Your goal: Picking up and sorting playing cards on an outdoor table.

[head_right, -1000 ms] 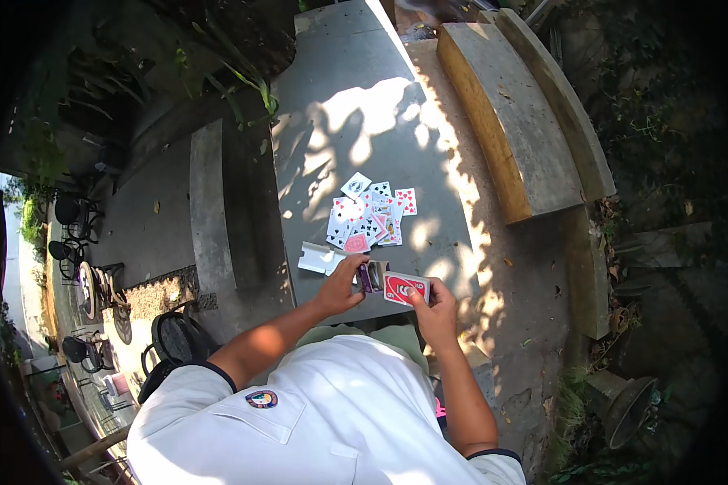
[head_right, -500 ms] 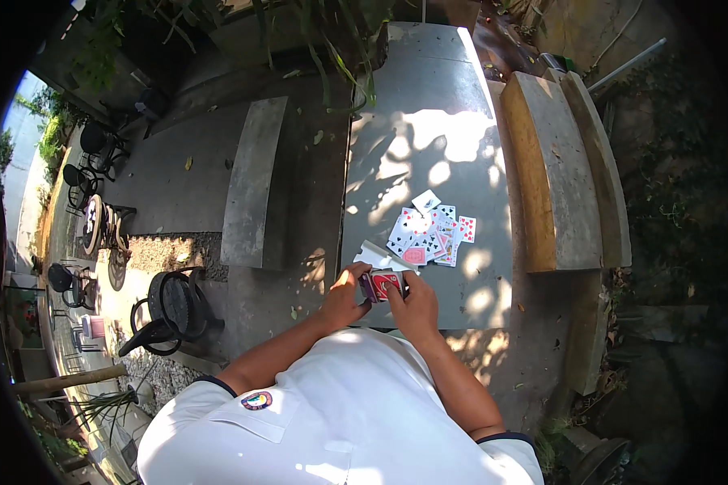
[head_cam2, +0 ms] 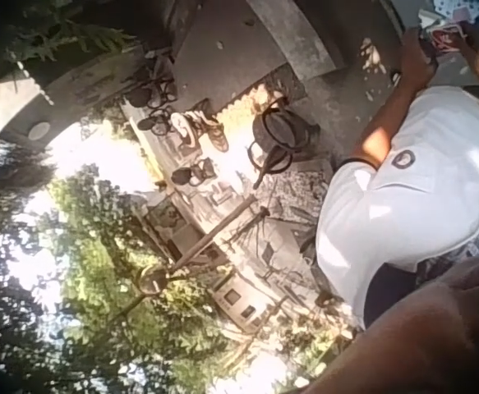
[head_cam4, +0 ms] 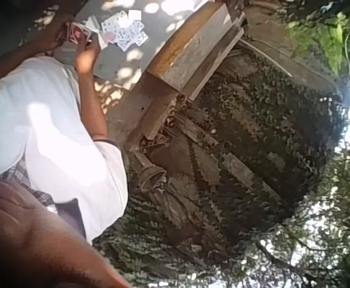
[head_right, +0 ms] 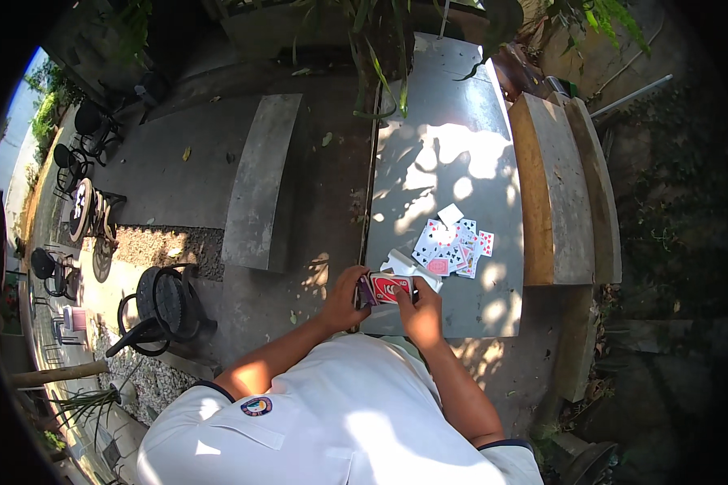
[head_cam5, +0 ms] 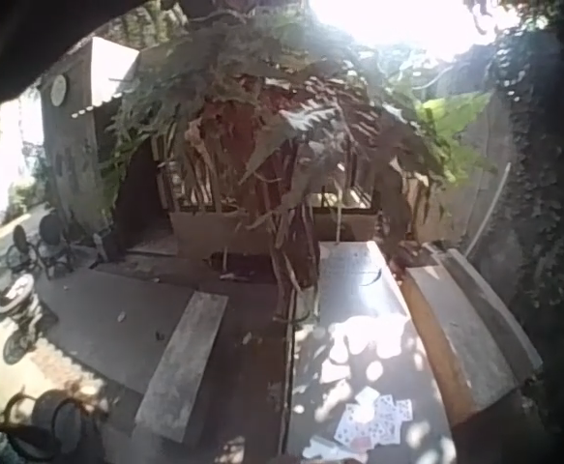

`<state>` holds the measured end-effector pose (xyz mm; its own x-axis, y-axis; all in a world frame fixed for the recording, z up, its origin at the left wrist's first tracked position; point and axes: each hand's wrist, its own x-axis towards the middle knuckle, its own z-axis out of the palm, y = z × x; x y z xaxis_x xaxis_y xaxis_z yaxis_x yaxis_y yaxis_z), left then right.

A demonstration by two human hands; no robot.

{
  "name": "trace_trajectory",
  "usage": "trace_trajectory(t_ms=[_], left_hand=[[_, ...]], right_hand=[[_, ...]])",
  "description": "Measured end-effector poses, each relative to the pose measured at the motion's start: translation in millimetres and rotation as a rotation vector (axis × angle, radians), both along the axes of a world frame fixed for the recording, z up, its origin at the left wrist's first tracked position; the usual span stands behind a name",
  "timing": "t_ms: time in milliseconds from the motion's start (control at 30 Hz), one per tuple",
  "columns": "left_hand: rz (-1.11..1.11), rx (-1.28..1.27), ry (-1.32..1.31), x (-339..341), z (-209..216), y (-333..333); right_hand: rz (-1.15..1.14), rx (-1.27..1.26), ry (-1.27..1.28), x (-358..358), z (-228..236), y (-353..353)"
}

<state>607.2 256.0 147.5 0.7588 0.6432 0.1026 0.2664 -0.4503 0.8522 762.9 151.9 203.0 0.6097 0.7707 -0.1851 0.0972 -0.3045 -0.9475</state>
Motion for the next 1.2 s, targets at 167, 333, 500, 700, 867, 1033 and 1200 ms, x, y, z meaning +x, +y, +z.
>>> trace_trajectory(t_ms=[167,333,500,700,867,1033,1200], left_hand=[[-0.032,0.000,-0.029,-24.8,3.0,13.0],[-0.064,-0.027,-0.023,-35.5,5.4,20.0],[-0.011,-0.062,-0.043,-39.0,-7.9,24.4],[-0.012,-0.046,-0.074,-28.8,-6.7,20.7],[-0.060,-0.041,-0.054,-17.6,-9.2,18.8],[-0.109,-0.095,0.052,-4.6,-15.9,8.6],[0.011,-0.270,0.162,3.3,-29.3,-16.2]], right_hand=[[0.146,-0.202,-0.242,-23.6,12.1,13.9],[0.127,-0.170,-0.536,-55.6,7.3,29.4],[0.116,-0.220,-0.480,-71.7,15.2,25.1],[0.247,-0.237,-0.596,-69.3,6.9,13.2],[0.245,-0.259,-0.518,-53.4,-3.1,6.2],[0.296,-0.351,-0.351,-16.4,-11.4,-7.5],[0.187,-0.319,-0.082,36.8,-53.7,-35.0]])
